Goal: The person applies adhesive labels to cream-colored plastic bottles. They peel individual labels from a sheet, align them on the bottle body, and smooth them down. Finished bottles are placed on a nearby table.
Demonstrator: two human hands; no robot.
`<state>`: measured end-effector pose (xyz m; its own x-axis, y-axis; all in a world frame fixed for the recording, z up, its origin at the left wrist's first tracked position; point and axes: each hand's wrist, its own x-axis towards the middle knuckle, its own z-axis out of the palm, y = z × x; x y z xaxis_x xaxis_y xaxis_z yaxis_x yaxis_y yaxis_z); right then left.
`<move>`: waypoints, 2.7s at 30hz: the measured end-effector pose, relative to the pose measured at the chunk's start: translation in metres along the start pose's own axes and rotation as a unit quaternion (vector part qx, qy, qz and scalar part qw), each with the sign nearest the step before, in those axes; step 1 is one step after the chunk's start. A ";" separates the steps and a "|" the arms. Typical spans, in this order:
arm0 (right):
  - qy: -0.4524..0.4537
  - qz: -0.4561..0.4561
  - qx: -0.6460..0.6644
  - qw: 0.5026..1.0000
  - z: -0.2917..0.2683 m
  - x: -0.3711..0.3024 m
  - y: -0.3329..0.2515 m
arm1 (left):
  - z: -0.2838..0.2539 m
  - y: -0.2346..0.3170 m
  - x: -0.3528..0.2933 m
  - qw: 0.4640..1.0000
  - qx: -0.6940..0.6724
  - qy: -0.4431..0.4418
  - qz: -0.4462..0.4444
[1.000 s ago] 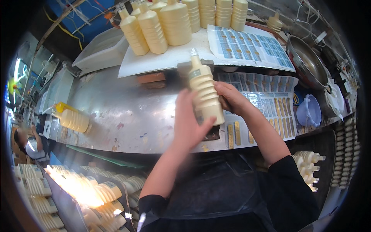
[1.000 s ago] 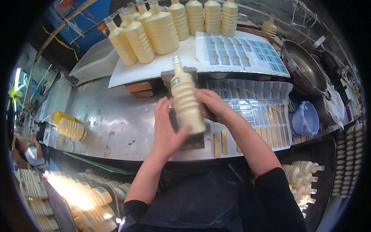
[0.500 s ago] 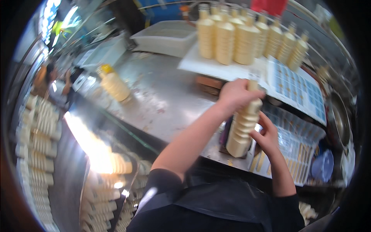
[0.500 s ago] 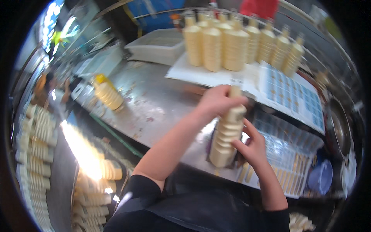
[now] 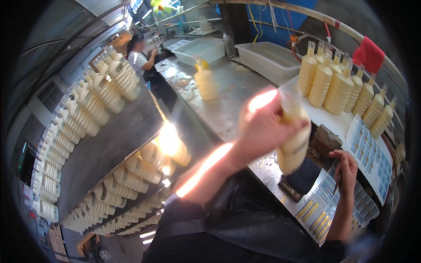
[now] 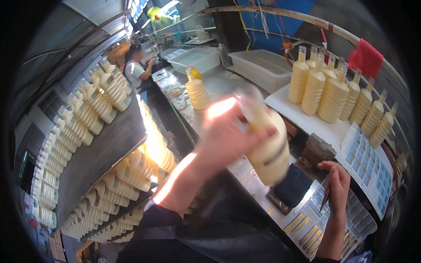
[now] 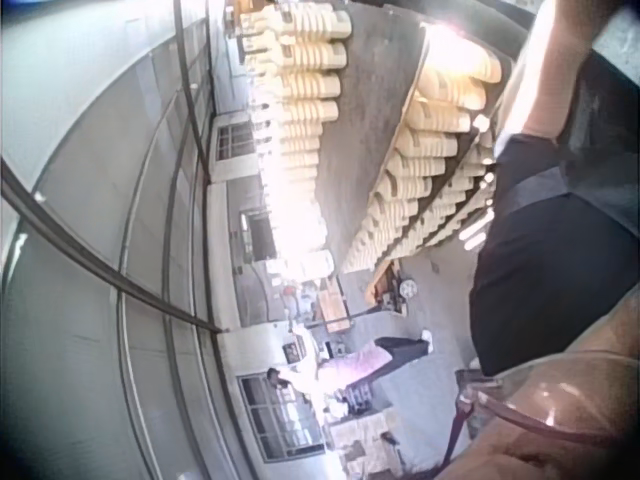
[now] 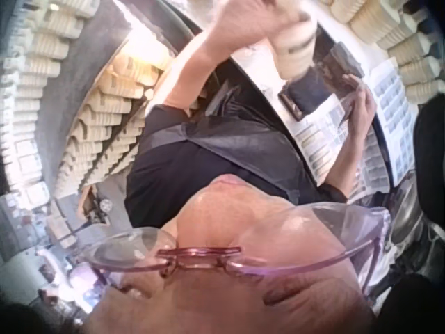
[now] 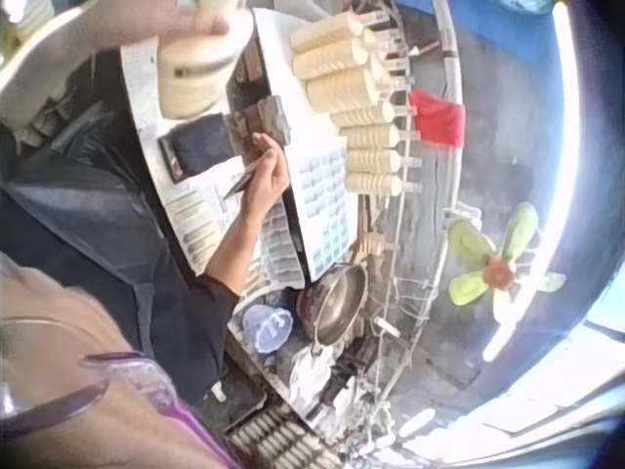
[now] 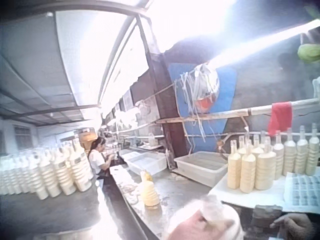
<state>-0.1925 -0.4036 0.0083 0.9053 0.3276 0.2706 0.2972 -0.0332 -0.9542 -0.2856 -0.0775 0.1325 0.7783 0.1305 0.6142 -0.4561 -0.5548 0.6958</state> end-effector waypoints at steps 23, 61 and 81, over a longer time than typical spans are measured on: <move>0.000 0.080 0.085 0.993 -0.022 0.046 0.047 | -0.403 -0.032 0.014 0.730 0.565 0.335 -0.189; 0.115 0.289 0.032 0.950 -0.024 -0.037 0.062 | -0.218 -0.492 0.146 0.898 0.198 0.259 -0.297; -0.006 0.217 -0.169 0.961 0.085 0.019 -0.026 | 0.089 -0.120 0.105 0.981 -0.122 -0.072 -0.131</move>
<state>-0.2088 -0.3162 0.0277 0.9634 0.2243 -0.1466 -0.0236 -0.4738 -0.8803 -0.1102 -0.0704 0.0805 0.9273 0.1156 0.3559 -0.3085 -0.3021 0.9020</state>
